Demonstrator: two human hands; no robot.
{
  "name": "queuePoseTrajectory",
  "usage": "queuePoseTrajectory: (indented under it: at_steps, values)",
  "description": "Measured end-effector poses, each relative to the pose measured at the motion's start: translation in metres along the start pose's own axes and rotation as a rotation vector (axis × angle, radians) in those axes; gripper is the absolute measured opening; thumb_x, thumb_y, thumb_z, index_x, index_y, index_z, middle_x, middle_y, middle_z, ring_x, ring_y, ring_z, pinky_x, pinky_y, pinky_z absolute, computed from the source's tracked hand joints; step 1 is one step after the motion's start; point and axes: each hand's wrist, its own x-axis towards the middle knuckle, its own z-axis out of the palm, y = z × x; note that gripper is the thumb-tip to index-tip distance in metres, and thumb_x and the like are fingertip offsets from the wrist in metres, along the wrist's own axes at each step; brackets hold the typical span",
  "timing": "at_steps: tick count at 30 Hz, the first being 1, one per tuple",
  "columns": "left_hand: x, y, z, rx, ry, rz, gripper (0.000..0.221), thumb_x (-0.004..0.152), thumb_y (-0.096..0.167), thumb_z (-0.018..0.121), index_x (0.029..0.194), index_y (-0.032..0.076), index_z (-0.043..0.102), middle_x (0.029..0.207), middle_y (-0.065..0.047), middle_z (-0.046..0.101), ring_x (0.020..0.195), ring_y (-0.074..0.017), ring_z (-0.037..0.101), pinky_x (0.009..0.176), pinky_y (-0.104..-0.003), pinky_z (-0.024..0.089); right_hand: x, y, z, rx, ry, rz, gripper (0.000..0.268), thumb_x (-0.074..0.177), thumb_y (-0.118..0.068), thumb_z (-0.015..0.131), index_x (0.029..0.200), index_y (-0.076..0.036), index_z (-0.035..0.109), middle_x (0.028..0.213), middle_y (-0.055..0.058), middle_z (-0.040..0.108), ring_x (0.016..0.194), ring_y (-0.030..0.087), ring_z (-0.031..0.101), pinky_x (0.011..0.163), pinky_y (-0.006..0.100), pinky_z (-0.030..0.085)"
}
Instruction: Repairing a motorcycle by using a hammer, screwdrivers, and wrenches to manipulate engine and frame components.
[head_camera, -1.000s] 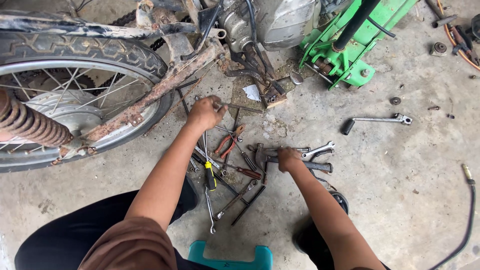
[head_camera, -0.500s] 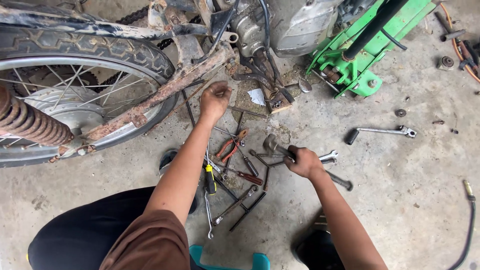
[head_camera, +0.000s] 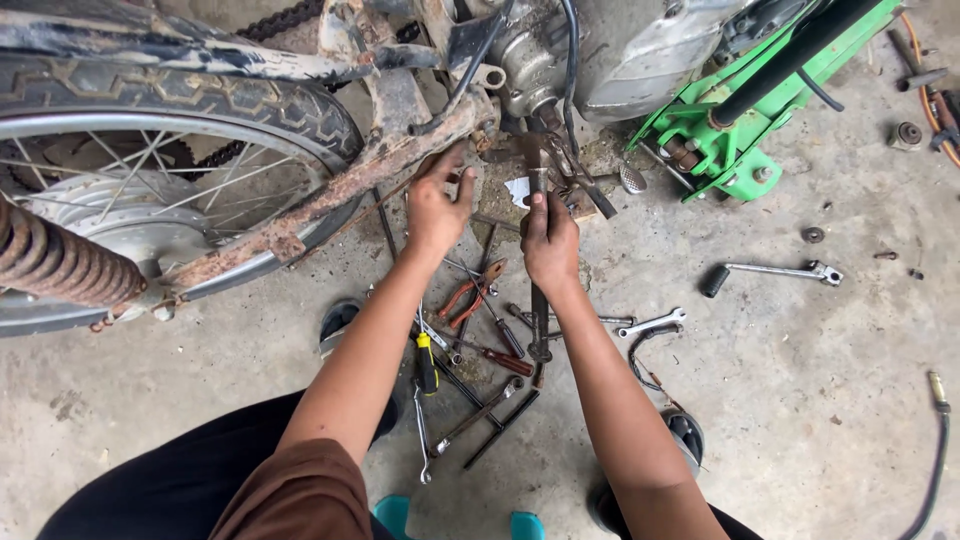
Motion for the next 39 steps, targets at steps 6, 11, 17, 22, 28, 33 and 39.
queuePoseTrajectory:
  at_steps: [6,11,17,22,28,33,39]
  values:
    - [0.032,-0.044,0.042,0.402,0.007,0.123,0.018,0.088,0.027,0.076,0.102,0.017,0.079,0.08,-0.003,0.077,0.077,-0.0288,0.076,0.065,-0.042,0.061,-0.01,0.019,-0.009,0.255,-0.019,0.081,0.032,0.111,-0.025,0.043,0.099,-0.005,0.065,0.051,-0.001,0.045,0.039,0.011,0.046,0.037,0.024,0.039]
    - [0.049,-0.114,0.093,0.152,0.093,-0.015,0.017,0.083,0.004,0.078,0.099,0.005,0.079,0.071,-0.003,0.067,0.06,-0.0176,0.07,0.053,-0.026,0.057,-0.019,0.019,-0.024,0.292,-0.012,0.117,0.028,0.11,-0.023,0.049,0.099,-0.004,0.064,0.052,-0.002,0.045,0.04,0.01,0.046,0.038,0.022,0.037]
    - [0.054,-0.153,0.107,-0.018,0.124,-0.011,0.019,0.079,-0.003,0.08,0.097,0.003,0.078,0.067,-0.002,0.057,0.058,-0.0128,0.062,0.052,-0.025,0.052,-0.021,0.01,-0.029,0.328,-0.021,0.115,0.026,0.109,-0.022,0.051,0.1,-0.003,0.066,0.054,0.0,0.046,0.041,0.009,0.044,0.039,0.022,0.037]
    - [0.059,-0.163,0.106,-0.06,0.13,0.01,0.019,0.077,-0.004,0.082,0.093,0.006,0.078,0.065,0.0,0.054,0.059,-0.0088,0.058,0.054,-0.024,0.05,-0.019,0.009,-0.022,0.414,-0.003,0.114,0.028,0.11,-0.024,0.049,0.101,-0.002,0.065,0.055,0.0,0.043,0.041,0.008,0.043,0.038,0.022,0.035]
    - [0.036,-0.113,0.081,-0.048,0.125,0.046,0.024,0.081,-0.004,0.081,0.101,0.008,0.077,0.072,-0.003,0.06,0.062,-0.0103,0.058,0.055,-0.022,0.051,-0.021,0.002,-0.024,0.396,-0.038,0.084,0.028,0.11,-0.024,0.05,0.101,-0.002,0.066,0.056,0.002,0.047,0.043,0.01,0.046,0.041,0.022,0.039]
    - [0.0,-0.066,0.046,-0.064,0.122,0.097,0.04,0.09,-0.012,0.073,0.127,0.001,0.068,0.091,-0.014,0.069,0.078,-0.0188,0.059,0.06,-0.026,0.057,-0.017,0.01,-0.018,0.315,-0.081,-0.013,0.034,0.111,-0.023,0.042,0.099,-0.002,0.067,0.055,0.003,0.048,0.045,0.012,0.047,0.045,0.025,0.041]
    - [-0.011,-0.161,0.026,-0.188,0.125,-0.197,0.04,0.085,-0.003,0.081,0.121,0.009,0.07,0.089,-0.007,0.069,0.076,-0.0145,0.066,0.057,-0.023,0.061,-0.001,-0.034,-0.001,0.055,0.01,-0.229,0.032,0.111,-0.024,0.043,0.099,-0.008,0.068,0.054,0.012,0.056,0.05,0.028,0.056,0.053,0.038,0.048]
